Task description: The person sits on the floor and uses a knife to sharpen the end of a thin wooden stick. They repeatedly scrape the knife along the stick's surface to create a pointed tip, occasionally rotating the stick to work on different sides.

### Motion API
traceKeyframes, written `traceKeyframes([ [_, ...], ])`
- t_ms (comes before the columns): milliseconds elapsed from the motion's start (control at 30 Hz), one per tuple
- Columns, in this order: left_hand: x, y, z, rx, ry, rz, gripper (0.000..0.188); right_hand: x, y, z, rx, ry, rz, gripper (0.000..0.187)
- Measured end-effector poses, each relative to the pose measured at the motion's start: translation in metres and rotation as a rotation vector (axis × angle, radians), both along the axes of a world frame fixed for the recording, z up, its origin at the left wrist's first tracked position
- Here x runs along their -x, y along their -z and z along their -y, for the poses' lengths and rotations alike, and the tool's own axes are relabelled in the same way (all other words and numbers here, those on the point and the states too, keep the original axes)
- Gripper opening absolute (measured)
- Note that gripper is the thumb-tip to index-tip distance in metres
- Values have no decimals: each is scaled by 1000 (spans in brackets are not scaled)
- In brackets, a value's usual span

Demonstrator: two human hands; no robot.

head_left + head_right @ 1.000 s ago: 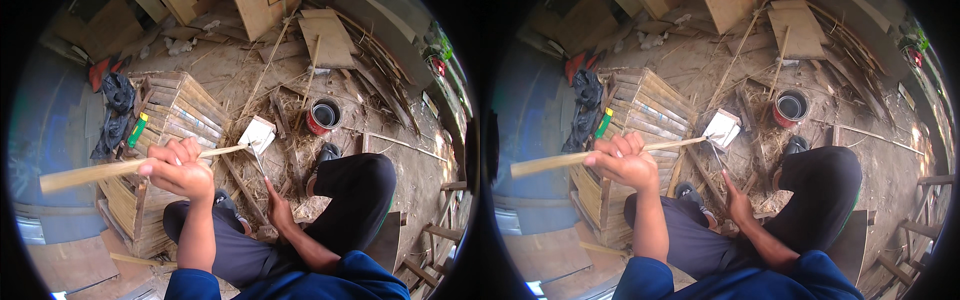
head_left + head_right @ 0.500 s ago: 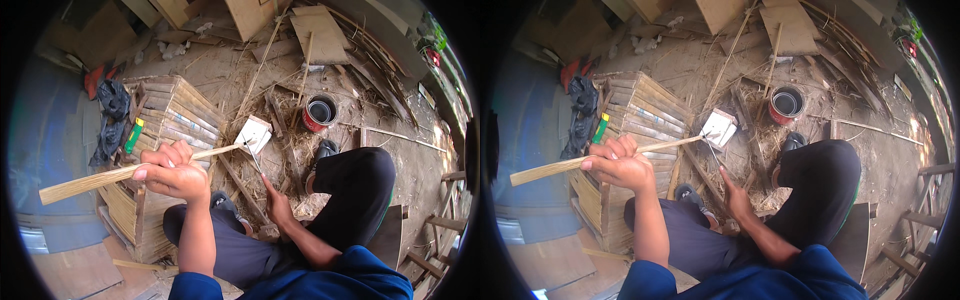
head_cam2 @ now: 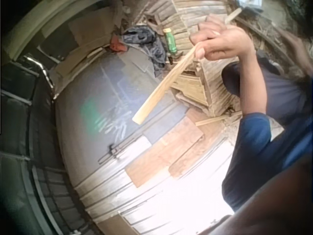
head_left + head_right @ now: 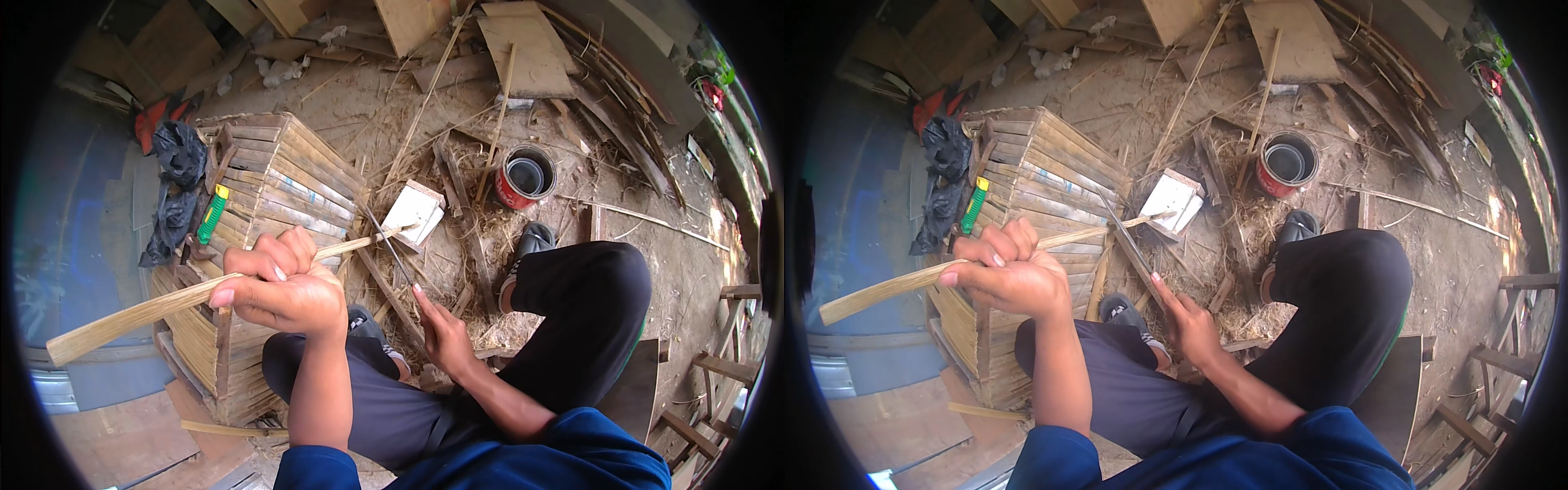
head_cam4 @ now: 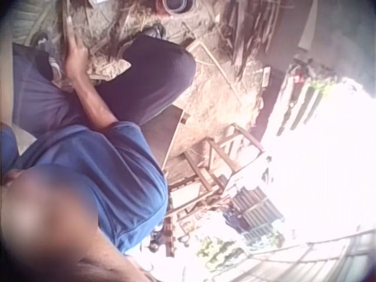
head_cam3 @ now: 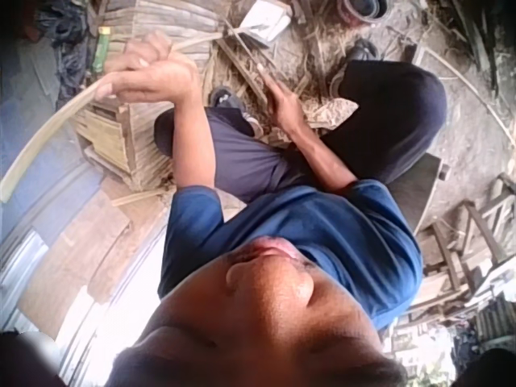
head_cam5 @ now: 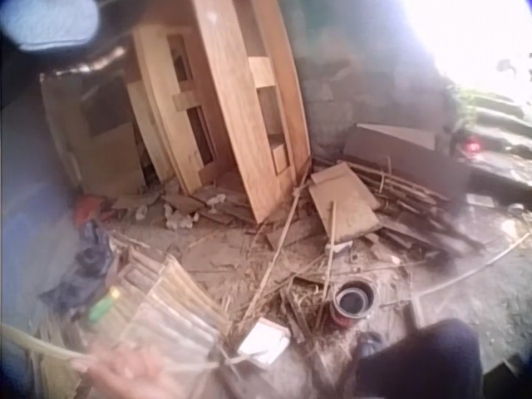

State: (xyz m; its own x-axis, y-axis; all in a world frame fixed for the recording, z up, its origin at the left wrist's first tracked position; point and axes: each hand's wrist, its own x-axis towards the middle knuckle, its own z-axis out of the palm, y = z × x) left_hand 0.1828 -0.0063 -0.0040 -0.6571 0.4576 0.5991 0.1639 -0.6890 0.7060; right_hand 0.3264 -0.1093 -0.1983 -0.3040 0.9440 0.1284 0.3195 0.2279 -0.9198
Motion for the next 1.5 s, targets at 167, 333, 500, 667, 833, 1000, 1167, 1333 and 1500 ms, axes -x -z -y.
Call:
traceKeyframes([
  [167,0,0,-4,20,-60,-46,58,1,14,2,-170,90,-104,78],
  [333,-8,0,-14,24,-182,-82,55,-4,63,-15,583,151,390,79],
  [500,-9,-1,-20,-20,-105,-95,54,-5,60,-16,380,151,146,68],
  [667,-1,1,-22,-23,-73,-37,55,6,44,-22,120,149,-78,62],
  [833,17,-2,-24,-65,150,28,57,7,50,-18,530,192,-88,56],
  [1000,31,-3,-31,-17,307,25,57,6,47,-1,963,168,-697,53],
  [1167,28,-1,-27,-3,558,61,56,2,43,11,930,99,-717,53],
  [1333,27,-3,-22,-11,761,123,63,2,44,16,959,90,-705,53],
  [1500,34,-10,-17,100,964,251,65,-3,37,16,1059,1,-756,54],
])
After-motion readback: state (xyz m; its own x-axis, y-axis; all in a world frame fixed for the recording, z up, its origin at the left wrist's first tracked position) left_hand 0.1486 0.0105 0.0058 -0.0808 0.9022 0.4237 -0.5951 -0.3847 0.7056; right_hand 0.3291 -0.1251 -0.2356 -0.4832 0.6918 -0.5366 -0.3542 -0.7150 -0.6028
